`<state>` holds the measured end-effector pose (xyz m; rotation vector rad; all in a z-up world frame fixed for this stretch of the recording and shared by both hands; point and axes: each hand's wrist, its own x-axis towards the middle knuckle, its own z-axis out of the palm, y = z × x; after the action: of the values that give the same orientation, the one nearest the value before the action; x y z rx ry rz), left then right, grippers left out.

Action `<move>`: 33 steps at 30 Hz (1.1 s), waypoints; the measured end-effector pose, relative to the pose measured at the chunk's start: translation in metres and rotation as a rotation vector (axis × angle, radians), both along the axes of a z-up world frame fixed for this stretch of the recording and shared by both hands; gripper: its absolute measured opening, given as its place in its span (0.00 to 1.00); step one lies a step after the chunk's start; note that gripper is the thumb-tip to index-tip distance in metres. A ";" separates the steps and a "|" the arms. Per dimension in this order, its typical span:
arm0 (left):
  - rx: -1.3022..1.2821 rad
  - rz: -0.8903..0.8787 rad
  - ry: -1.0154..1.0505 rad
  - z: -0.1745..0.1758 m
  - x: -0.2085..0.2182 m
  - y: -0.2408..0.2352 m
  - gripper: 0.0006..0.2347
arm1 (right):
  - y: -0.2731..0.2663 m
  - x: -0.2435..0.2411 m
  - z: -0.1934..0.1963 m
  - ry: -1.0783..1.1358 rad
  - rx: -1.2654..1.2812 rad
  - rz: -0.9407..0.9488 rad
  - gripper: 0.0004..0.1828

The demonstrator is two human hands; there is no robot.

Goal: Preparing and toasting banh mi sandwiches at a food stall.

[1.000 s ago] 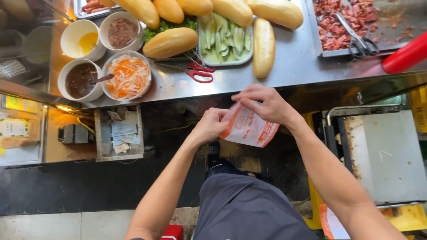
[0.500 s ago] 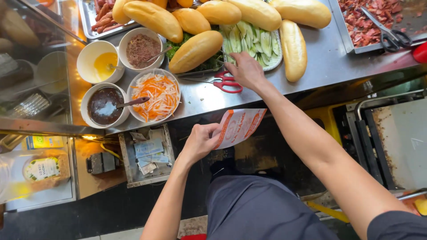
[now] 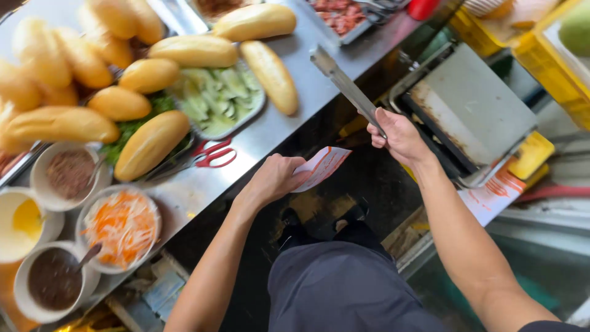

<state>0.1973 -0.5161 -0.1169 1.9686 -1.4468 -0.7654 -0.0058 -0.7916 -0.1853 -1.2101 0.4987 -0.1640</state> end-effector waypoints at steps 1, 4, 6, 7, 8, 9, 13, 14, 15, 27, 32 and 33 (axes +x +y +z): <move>-0.038 -0.109 -0.030 -0.007 -0.007 -0.027 0.09 | -0.005 -0.023 -0.001 -0.057 0.089 -0.079 0.22; -0.043 -0.323 -0.110 -0.034 -0.043 -0.106 0.09 | -0.017 -0.091 -0.013 -0.098 0.185 -0.274 0.21; -0.015 -0.422 -0.179 -0.057 -0.067 -0.161 0.09 | -0.026 -0.127 -0.020 -0.092 0.191 -0.380 0.20; 0.027 -0.507 -0.288 -0.072 -0.078 -0.187 0.08 | -0.030 -0.143 -0.023 -0.072 0.223 -0.472 0.18; 0.070 -0.591 -0.399 -0.088 -0.088 -0.210 0.07 | -0.031 -0.157 -0.027 -0.052 0.261 -0.564 0.16; 0.075 -0.620 -0.398 -0.109 -0.097 -0.236 0.07 | -0.034 -0.174 -0.043 -0.054 0.271 -0.592 0.16; 0.019 -0.788 -0.533 -0.199 -0.130 -0.320 0.09 | -0.017 -0.236 -0.096 -0.113 0.337 -0.811 0.14; -0.073 -0.787 -0.590 -0.223 -0.139 -0.339 0.07 | -0.009 -0.249 -0.106 -0.149 0.360 -0.839 0.13; -0.079 -0.823 -0.579 -0.232 -0.141 -0.351 0.07 | -0.001 -0.261 -0.110 -0.146 0.363 -0.876 0.13; 0.270 -1.389 -0.800 -0.133 -0.115 -0.451 0.10 | 0.100 -0.241 -0.154 0.106 0.445 -0.943 0.20; -0.287 -1.307 -1.064 -0.045 -0.121 -0.538 0.11 | 0.049 -0.185 -0.206 0.251 0.451 -1.355 0.16; -0.288 -1.317 -1.065 -0.046 -0.121 -0.550 0.11 | 0.045 -0.174 -0.210 0.248 0.457 -1.363 0.16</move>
<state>0.0763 -1.0656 -0.1626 0.9157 -3.2908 0.2111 -0.1796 -0.7464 -0.3958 -0.2714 1.4367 -0.9994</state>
